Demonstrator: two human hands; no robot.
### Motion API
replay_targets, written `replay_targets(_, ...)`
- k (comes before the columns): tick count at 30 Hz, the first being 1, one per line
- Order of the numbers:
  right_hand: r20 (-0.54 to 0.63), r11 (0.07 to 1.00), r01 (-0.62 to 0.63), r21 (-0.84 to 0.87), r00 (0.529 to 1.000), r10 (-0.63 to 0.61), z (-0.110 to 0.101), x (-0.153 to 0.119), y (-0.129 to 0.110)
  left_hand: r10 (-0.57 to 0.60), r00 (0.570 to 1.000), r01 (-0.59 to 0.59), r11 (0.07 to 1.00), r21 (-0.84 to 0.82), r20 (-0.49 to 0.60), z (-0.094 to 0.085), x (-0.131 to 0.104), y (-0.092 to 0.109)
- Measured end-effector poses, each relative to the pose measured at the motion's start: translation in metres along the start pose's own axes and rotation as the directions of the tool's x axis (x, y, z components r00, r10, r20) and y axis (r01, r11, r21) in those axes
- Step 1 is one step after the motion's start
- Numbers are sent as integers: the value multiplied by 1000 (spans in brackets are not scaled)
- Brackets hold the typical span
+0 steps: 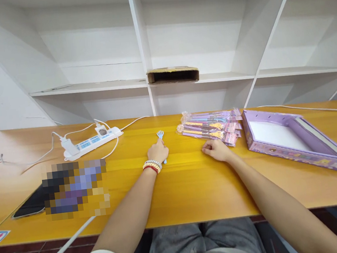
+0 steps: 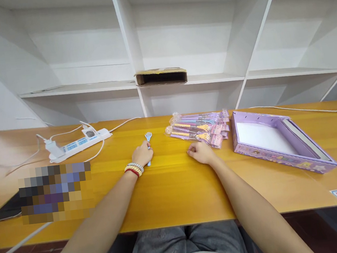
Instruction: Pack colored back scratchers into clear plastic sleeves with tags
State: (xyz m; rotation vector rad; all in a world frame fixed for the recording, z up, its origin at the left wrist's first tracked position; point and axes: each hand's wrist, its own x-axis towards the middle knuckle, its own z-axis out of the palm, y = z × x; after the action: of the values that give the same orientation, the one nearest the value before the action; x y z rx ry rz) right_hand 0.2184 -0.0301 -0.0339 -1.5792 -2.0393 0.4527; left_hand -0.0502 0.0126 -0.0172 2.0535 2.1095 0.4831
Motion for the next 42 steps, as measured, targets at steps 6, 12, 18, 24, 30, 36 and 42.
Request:
replay_targets(6, -96, 999, -2, -45, 995, -2, -8, -2, -7, 24, 1000, -24, 1000, -2, 11, -1, 4, -3)
replay_targets(12, -672, 893, -402, -204, 721, 171, -54, -11, 1, 36, 999, -36, 999, 9, 35, -1, 4, -3)
replay_targets(18, -534, 501, -862, -80, 462, 708, -99, -34, 58, 70, 996, -72, 997, 34, 53, -1, 5, -3)
replay_targets(24, -494, 480, -845, -236, 530, 689, -81, -28, 61, 92, 994, -95, 994, 48, 58, -1, 2, -3)
replay_targets(30, -577, 480, -836, -264, 536, 616, -65, -28, 52, 102, 993, -106, 992, 66, 63, -2, 1, -2)
replay_targets(36, -631, 459, -840, -289, 528, 568, -56, -30, 49, 109, 992, -114, 989, 95, 63, -2, 3, 0)
replay_targets(42, -704, 476, -813, -335, 552, 447, -43, -38, 50, 117, 992, -123, 986, 110, 56, 0, 3, 1)
